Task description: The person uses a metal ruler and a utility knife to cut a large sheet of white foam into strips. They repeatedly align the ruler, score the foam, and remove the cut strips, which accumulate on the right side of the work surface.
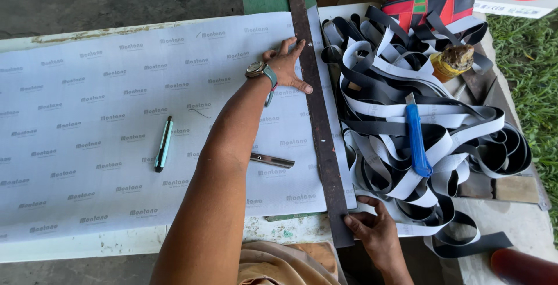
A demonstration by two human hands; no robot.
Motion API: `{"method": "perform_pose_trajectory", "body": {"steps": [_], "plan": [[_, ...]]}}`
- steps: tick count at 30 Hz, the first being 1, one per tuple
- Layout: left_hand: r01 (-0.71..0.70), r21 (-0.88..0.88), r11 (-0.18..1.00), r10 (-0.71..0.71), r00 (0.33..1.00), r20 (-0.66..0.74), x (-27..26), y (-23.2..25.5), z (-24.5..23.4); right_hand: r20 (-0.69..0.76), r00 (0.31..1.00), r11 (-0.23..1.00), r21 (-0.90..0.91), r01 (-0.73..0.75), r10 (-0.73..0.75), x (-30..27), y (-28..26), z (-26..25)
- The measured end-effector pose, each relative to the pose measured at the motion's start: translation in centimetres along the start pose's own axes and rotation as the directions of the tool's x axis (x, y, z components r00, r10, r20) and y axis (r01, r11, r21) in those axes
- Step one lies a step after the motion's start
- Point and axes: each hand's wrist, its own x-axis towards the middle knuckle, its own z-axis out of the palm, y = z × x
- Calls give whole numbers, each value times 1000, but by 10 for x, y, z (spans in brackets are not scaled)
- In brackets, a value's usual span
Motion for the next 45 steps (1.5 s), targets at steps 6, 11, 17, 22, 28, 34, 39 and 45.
{"method": "perform_pose_trajectory", "body": {"steps": [6, 11, 17, 22, 28, 34, 39, 45], "plan": [[-15, 31, 999, 15, 1000, -1, -2, 8, -5, 29, 998, 998, 30, -55, 54, 6, -2, -6], [30, 161, 986, -35, 999, 28, -1, 11, -3, 41, 999, 1000, 16, 20, -20, 9, 10, -6], [-39, -34, 999, 37, 998, -59, 4, 1, 7, 5, 998, 997, 43, 59, -59, 14, 18, -4], [-63, -25, 998, 61, 994, -86, 10, -4, 7, -24, 992, 991, 49, 121, -120, 9, 13, 3], [-75, -20, 997, 72, 990, -122, 6, -10, 18, -39, 989, 989, 41, 142, -141, 8, 17, 5], [-78, -4, 997, 77, 992, -96, 5, -5, 12, -18, 993, 992, -36, 118, -119, 7, 14, 2], [-52, 33, 998, 54, 997, -55, 7, 0, 9, -4, 992, 992, -25, 126, -126, 8, 11, 4], [-45, 11, 999, 46, 998, -43, 5, 4, 9, -4, 989, 989, -26, 147, -147, 7, 9, 5]]}}
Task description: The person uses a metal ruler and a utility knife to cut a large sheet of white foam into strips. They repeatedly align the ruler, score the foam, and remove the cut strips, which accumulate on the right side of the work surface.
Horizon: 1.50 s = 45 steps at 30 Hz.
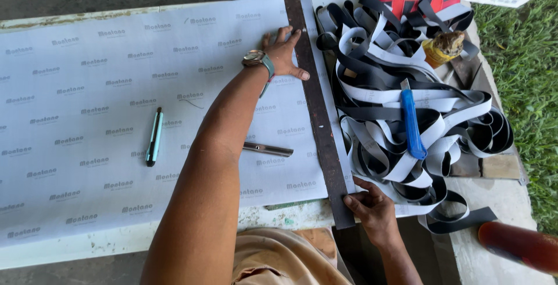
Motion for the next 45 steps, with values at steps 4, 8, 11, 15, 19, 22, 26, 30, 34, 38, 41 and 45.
{"method": "perform_pose_trajectory", "body": {"steps": [4, 8, 11, 15, 19, 22, 26, 30, 34, 38, 41, 45], "plan": [[-6, -16, 1000, 5, 999, -52, 0, -8, 10, -33, 999, 999, -44, 16, -17, -4, 5, 2], [-26, -59, 998, 20, 994, -105, 9, -15, 17, -63, 998, 997, -78, 17, -22, 2, 1, 6], [2, -28, 1000, -5, 994, -111, 8, -19, 25, -58, 998, 994, -102, 25, -31, -6, -1, 10], [-39, -70, 997, 32, 994, -104, 7, -18, 17, -82, 997, 986, -168, -18, 4, -6, -11, 14], [17, -89, 996, -26, 995, -100, 3, -13, 16, -41, 999, 991, -134, 24, -30, -13, -13, 12], [-15, -91, 996, 5, 994, -113, 1, -16, 15, -5, 999, 994, -97, 50, -50, -13, -13, 13], [24, -89, 996, -33, 994, -104, 3, -15, 15, -64, 998, 982, -187, -12, 0, -13, -16, 15], [-6, -35, 999, 3, 995, -95, 5, -15, 17, -40, 999, 982, -187, 3, -10, -12, -21, 16], [-41, -29, 999, 38, 994, -102, 6, -19, 21, -40, 999, 982, -188, 6, -14, -14, -19, 17], [-16, -20, 1000, 14, 995, -96, 11, -18, 18, -64, 997, 977, -212, 31, -45, -12, -18, 17], [4, -13, 1000, -5, 997, -73, 9, -15, 14, -74, 995, 971, -236, 48, -67, -13, -19, 19], [-6, -18, 1000, 5, 999, -53, 4, -11, 9, -85, 995, 975, -221, 28, -48, -15, -18, 20]]}}
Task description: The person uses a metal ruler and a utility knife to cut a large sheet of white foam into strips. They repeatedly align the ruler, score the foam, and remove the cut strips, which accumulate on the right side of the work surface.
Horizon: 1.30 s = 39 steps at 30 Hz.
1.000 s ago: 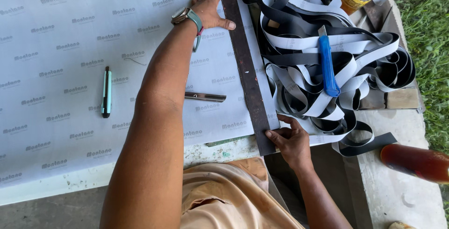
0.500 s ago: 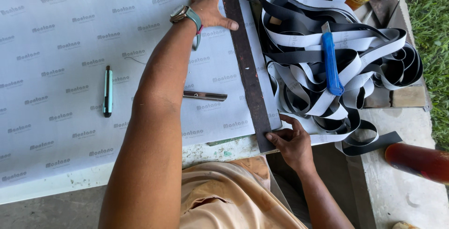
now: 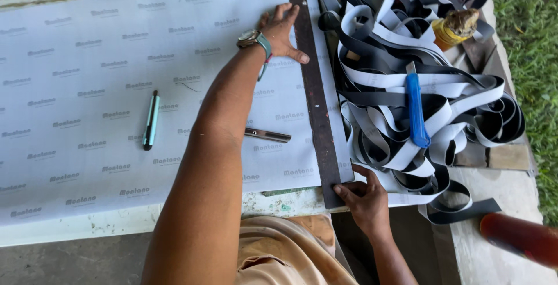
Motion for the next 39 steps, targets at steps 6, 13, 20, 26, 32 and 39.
{"method": "perform_pose_trajectory", "body": {"steps": [6, 13, 20, 26, 32, 39], "plan": [[4, -42, 999, -3, 1000, 27, -10, 4, -6, -6, 998, 997, 32, 67, -67, 1, 7, 1], [-3, -54, 999, 4, 1000, 21, -5, 1, -4, 34, 999, 997, 73, 26, -28, 1, 2, -1], [18, 0, 1000, -18, 1000, 7, -2, -1, -1, 22, 999, 999, -20, 39, -38, 4, 2, -2], [-68, 37, 997, 70, 996, -46, 0, -7, 5, 55, 997, 996, 73, 54, -58, 2, 7, -7], [-84, -16, 996, 83, 994, -74, -3, -8, 11, 36, 999, 999, 27, 22, -23, -3, 6, -3], [-58, 19, 998, 59, 995, -80, -10, -2, 5, 68, 996, 996, 69, 50, -55, 0, 5, -5]]}}
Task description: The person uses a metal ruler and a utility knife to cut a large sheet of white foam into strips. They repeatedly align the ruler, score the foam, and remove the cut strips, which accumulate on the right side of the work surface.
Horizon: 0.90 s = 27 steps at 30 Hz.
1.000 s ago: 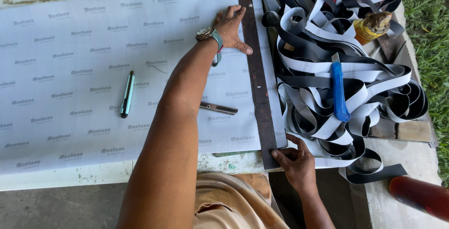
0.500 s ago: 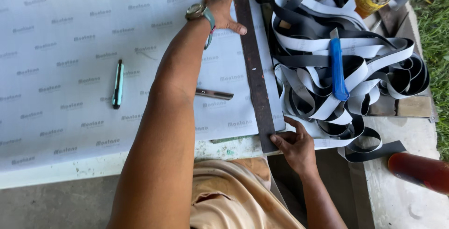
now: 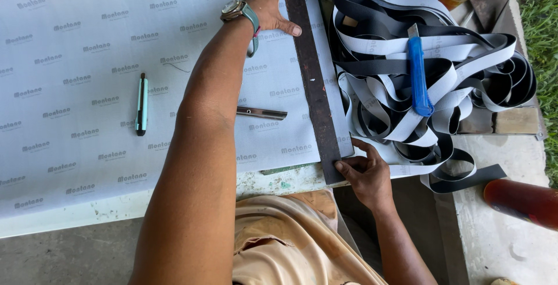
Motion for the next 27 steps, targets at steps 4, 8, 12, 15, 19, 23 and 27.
{"method": "perform_pose_trajectory", "body": {"steps": [4, 8, 12, 15, 19, 23, 27], "plan": [[27, 4, 1000, -27, 1000, 15, 3, -4, 5, -3, 1000, 999, -36, -23, 23, 1, 0, 0], [-16, 34, 999, 16, 1000, 14, 9, -6, 5, -31, 999, 995, -93, -44, 41, -1, -6, 1], [63, 2, 998, -63, 997, 54, 8, -1, 0, -38, 998, 995, -88, -44, 40, -3, -10, 3], [129, 2, 992, -129, 987, 100, 6, 5, -5, -46, 998, 991, -119, -52, 47, -3, -9, 4], [103, -29, 994, -99, 990, 104, 4, 9, -13, -41, 999, 997, -75, -26, 23, -1, -4, 4], [150, -19, 989, -146, 979, 145, 4, 10, -13, -35, 999, 998, -65, -12, 10, 0, -3, 6], [133, 113, 985, -149, 979, 142, 8, 16, -8, -8, 1000, 997, -71, -8, 7, -5, -13, 1]]}}
